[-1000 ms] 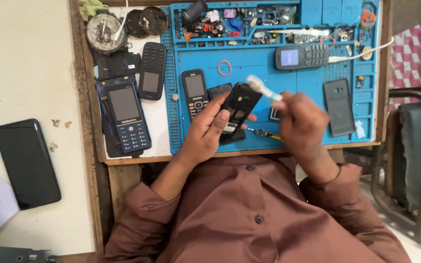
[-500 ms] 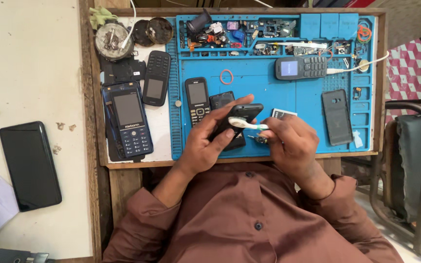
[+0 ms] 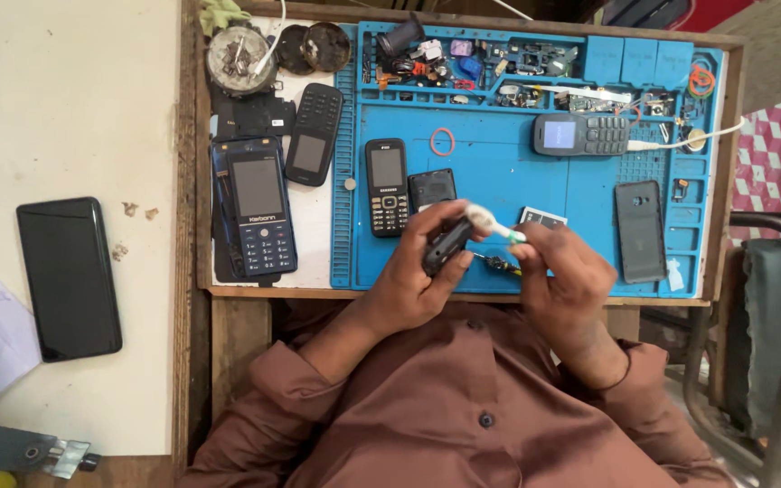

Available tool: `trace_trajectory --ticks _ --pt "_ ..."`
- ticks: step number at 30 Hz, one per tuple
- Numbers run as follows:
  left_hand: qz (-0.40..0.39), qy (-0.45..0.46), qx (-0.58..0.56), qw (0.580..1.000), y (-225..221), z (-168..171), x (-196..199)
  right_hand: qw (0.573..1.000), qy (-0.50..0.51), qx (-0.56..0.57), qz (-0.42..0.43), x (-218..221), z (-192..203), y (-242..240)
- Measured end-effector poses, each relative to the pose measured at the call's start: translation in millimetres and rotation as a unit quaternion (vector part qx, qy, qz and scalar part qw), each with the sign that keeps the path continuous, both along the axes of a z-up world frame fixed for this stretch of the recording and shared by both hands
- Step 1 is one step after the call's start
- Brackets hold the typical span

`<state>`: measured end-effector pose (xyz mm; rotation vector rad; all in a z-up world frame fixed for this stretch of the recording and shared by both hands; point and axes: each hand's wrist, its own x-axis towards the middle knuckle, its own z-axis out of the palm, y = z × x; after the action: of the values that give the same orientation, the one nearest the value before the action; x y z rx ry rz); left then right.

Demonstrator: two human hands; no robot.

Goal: The person cleans a black mobile phone using a toothbrush, focusing on the battery compartment and back cover. They remove the back cover and battery, brush the internal contacts, and reassemble the phone. The person repeats this process with a second phone.

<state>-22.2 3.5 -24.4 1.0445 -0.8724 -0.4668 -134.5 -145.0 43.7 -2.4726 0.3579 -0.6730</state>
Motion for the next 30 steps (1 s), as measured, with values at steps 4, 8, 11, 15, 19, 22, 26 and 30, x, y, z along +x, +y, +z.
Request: trace_trajectory --ticks 4,8,11,15,19,22,26,30 --pt "0.028 -0.082 0.016 0.996 3.7 4.5 8.9 0.993 -0.058 -0.02 0.105 3.4 -2.9 2.4" --pt "0.024 -0.049 0.03 0.998 4.0 6.8 8.3 0.998 -0.005 -0.03 0.061 1.2 -0.6 2.4" --pt "0.032 -0.053 0.036 0.997 4.8 3.9 8.1 0.993 -0.021 -0.079 0.08 2.4 -0.3 -0.5" --pt "-0.015 0.005 0.01 1.0 3.5 -1.5 10.6 0.989 -0.041 -0.054 0.129 4.1 -4.2 -0.7" --pt "0.012 -0.008 0.038 0.999 2.9 -4.9 7.9 0.999 -0.005 -0.017 0.038 5.2 -2.8 -5.4" --pt "0.005 0.003 -0.011 1.0 0.2 -3.8 10.1 0.996 -0.01 -0.009 0.087 7.1 -3.9 -3.1" --pt "0.001 0.039 0.016 0.999 0.2 -0.2 11.9 0.994 -0.031 -0.011 0.104 7.7 -7.4 -1.5" --pt "0.023 0.004 0.019 1.0 0.0 1.6 13.0 1.0 0.003 -0.002 0.007 7.6 -6.1 -4.7"
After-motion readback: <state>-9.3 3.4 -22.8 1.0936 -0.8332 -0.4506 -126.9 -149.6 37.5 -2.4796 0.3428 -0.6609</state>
